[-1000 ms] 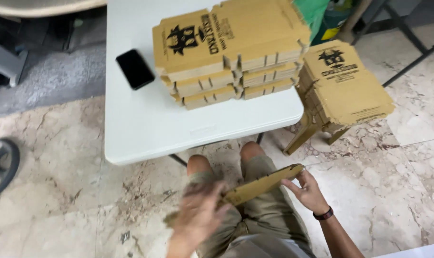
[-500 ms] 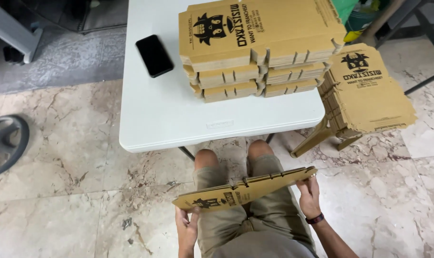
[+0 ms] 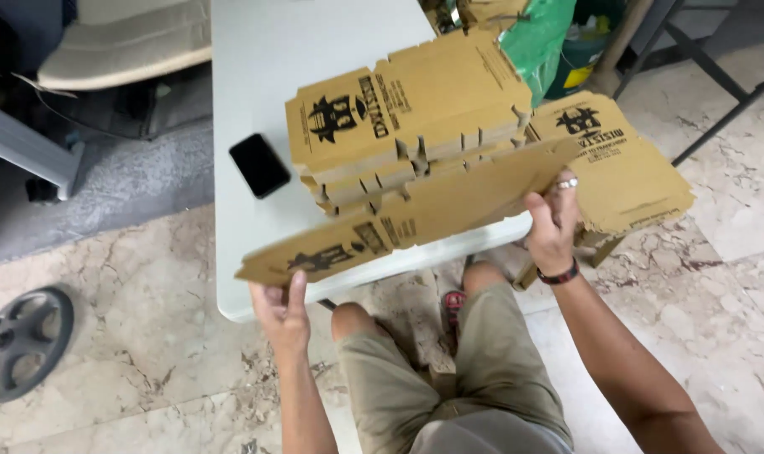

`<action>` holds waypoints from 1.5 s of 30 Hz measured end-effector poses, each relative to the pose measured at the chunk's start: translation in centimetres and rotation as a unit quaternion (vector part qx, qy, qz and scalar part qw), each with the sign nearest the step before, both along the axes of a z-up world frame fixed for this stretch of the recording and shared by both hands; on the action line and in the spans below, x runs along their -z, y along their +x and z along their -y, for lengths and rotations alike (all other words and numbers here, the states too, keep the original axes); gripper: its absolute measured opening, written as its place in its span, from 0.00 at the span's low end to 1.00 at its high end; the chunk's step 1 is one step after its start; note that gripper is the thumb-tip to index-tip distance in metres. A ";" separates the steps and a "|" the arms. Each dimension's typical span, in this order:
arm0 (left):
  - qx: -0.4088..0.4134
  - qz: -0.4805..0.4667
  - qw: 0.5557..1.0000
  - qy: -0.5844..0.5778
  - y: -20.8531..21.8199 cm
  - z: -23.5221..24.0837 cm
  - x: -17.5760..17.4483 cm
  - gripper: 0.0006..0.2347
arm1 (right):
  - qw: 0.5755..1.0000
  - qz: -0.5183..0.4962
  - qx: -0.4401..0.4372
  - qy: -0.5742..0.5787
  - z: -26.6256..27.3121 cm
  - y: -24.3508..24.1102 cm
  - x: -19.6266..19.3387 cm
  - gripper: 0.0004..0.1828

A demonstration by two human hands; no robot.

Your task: Organizing and stacking flat-packed cardboard boxes from a table.

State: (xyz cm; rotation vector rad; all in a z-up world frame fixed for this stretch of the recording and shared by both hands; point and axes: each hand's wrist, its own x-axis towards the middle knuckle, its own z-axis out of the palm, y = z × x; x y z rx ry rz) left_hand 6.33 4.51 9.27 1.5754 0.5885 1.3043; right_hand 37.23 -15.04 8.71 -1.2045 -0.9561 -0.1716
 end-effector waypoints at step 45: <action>0.102 -0.584 0.793 -0.138 11.1 -7.6 -17.9 0.45 | 0.775 0.114 0.051 -0.620 -3.0 14.8 -12.2 0.25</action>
